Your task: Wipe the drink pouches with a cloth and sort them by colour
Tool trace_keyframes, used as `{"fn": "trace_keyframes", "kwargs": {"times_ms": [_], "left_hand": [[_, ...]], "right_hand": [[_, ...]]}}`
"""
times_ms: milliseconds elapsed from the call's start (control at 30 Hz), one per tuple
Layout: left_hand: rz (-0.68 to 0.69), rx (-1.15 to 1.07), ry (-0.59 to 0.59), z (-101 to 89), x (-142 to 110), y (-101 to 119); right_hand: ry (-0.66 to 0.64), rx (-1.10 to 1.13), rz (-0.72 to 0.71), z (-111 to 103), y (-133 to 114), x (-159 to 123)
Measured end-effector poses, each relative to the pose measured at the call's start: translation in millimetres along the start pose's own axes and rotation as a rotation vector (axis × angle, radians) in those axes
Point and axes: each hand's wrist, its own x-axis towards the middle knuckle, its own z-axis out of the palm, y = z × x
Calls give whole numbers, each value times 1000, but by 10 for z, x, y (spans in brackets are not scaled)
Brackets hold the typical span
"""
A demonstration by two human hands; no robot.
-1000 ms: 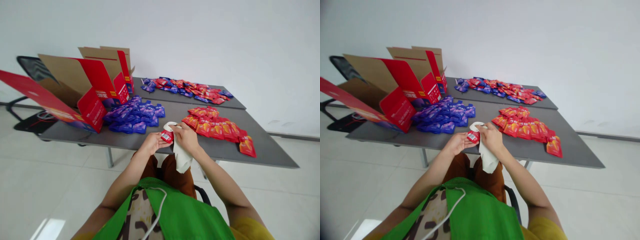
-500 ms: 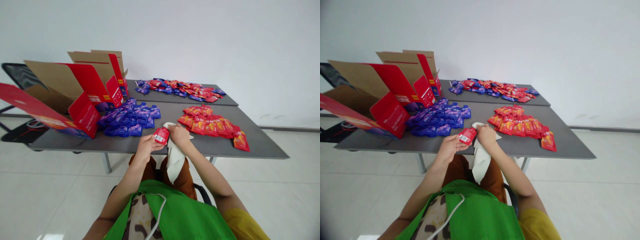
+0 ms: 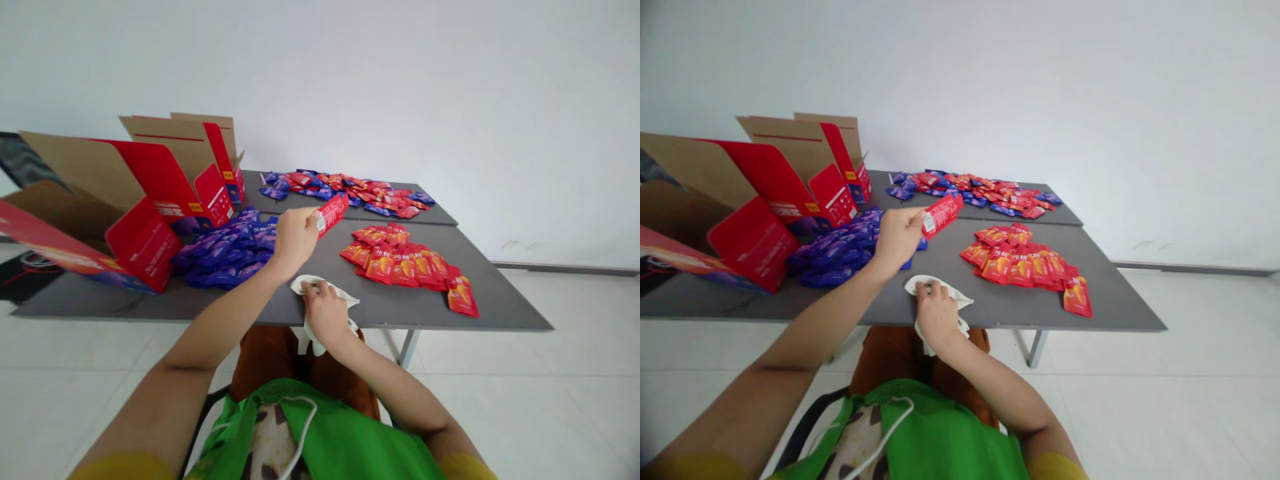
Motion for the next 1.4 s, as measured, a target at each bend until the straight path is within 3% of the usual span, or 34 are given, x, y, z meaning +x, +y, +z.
{"fn": "trace_keyframes", "kwargs": {"times_ms": [133, 233, 367, 500, 633, 800, 933, 1200, 1400], "left_hand": [[220, 297, 33, 493, 184, 544], [531, 366, -85, 1011, 309, 839], [725, 414, -307, 1598, 419, 1026], [814, 432, -534, 1888, 381, 1029], [708, 424, -586, 1910, 350, 958], [583, 348, -584, 1674, 616, 777], [480, 344, -455, 1507, 976, 356], [-8, 241, -165, 1371, 1438, -759], [-184, 212, -28, 1451, 1767, -1023]], "right_hand": [[-9, 30, 4, -12, 15, 9], [-19, 33, 8, -14, 15, 15], [-28, 34, 13, 14, 29, 28], [-4, 64, 18, 78, 55, 32], [0, 104, 12, 100, 76, 35], [44, 132, 20, 27, 114, 34], [34, 134, 45, -47, 193, 23], [-51, 89, 88, -146, 440, 104], [-68, 99, 47, -115, 513, 152]]}}
